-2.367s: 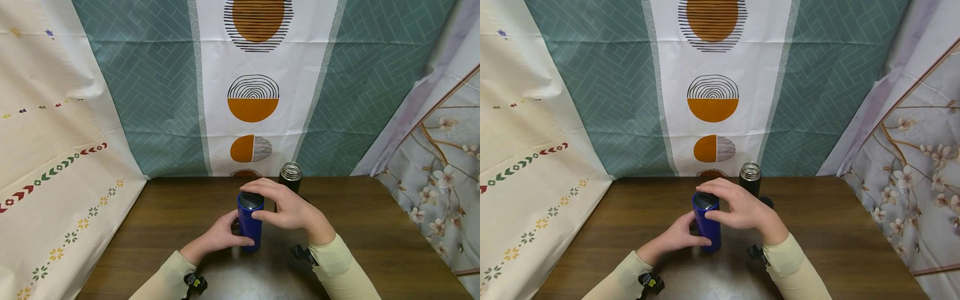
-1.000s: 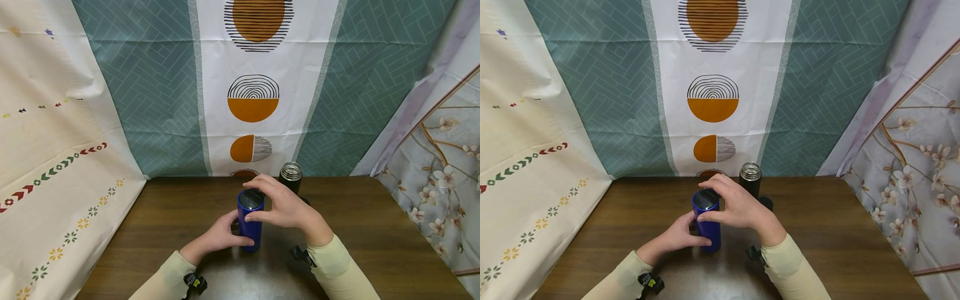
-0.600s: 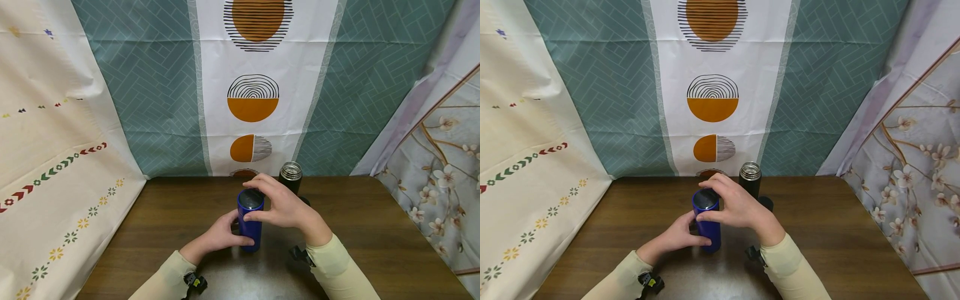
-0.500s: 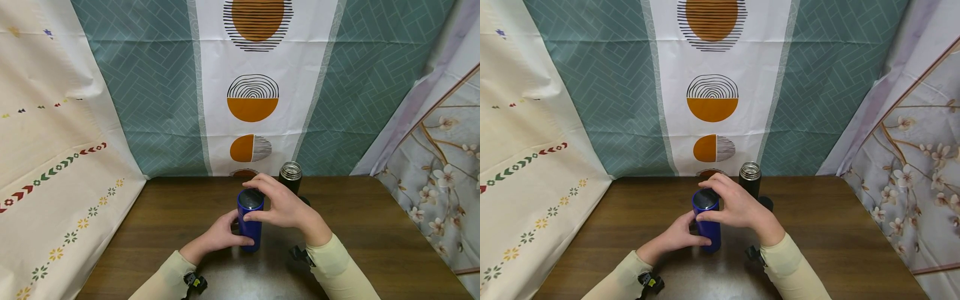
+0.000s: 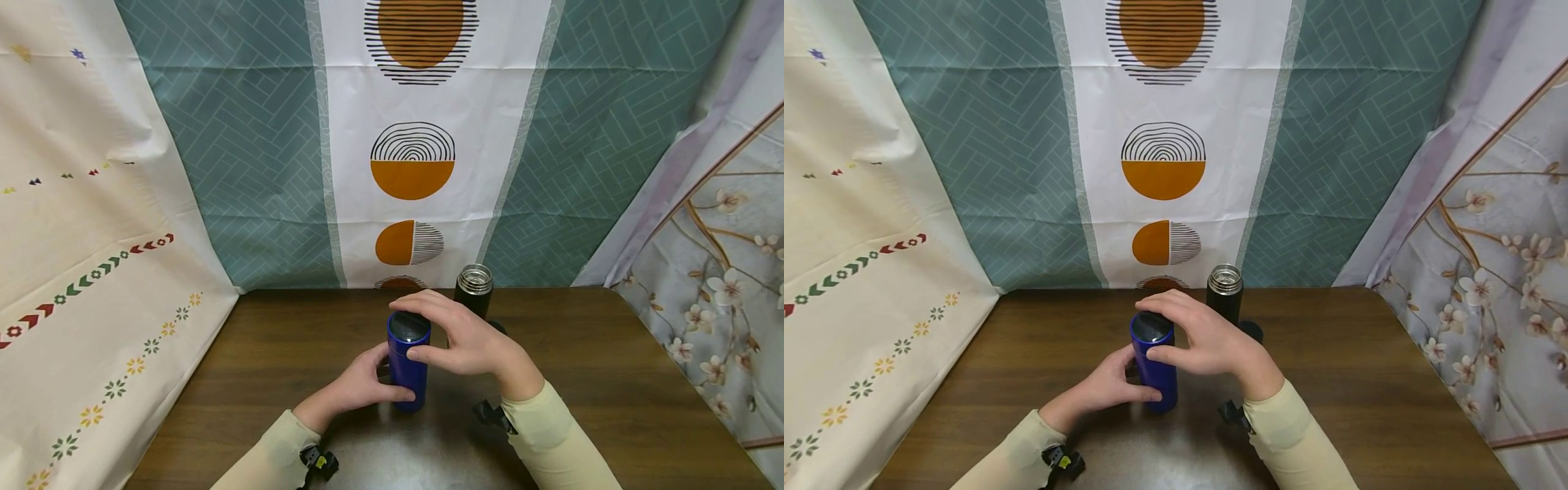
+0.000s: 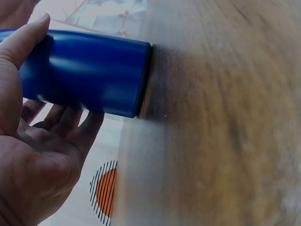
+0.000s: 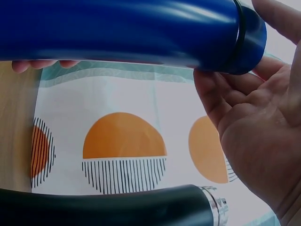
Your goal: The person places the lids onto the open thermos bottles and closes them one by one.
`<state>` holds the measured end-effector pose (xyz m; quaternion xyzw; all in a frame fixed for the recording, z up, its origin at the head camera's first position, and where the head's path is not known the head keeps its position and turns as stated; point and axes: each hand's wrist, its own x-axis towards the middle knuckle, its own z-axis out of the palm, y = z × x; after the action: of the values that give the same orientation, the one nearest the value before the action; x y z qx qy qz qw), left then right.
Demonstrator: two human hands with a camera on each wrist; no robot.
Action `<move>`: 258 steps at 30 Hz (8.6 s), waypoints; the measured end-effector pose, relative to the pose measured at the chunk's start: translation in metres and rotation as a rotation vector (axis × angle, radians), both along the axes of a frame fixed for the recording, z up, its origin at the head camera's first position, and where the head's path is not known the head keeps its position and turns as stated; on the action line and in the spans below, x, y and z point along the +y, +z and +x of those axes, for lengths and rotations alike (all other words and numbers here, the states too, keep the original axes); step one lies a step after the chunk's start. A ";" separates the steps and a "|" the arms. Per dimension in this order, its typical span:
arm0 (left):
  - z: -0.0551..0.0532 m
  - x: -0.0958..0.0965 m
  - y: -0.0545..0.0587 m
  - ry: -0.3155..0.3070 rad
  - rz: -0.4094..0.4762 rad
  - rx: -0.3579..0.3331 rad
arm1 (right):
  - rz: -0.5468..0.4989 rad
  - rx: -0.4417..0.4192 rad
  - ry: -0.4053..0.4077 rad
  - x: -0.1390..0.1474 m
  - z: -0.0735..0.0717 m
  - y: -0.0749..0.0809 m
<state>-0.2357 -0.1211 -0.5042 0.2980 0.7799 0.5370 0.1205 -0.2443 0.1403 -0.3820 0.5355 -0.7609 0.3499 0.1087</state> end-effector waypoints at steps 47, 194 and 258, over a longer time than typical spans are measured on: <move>-0.002 0.000 -0.001 -0.004 -0.012 -0.001 | -0.037 0.037 -0.078 -0.001 0.000 -0.001; 0.001 0.002 0.002 -0.001 -0.010 0.038 | -0.098 -0.266 0.003 -0.002 -0.015 -0.014; 0.002 0.001 0.003 0.031 -0.052 0.034 | -0.080 -0.308 0.105 -0.001 -0.016 -0.018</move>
<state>-0.2337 -0.1202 -0.5010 0.2916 0.8000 0.5134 0.1067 -0.2603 0.1391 -0.3995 0.5098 -0.7251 0.4630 -0.0066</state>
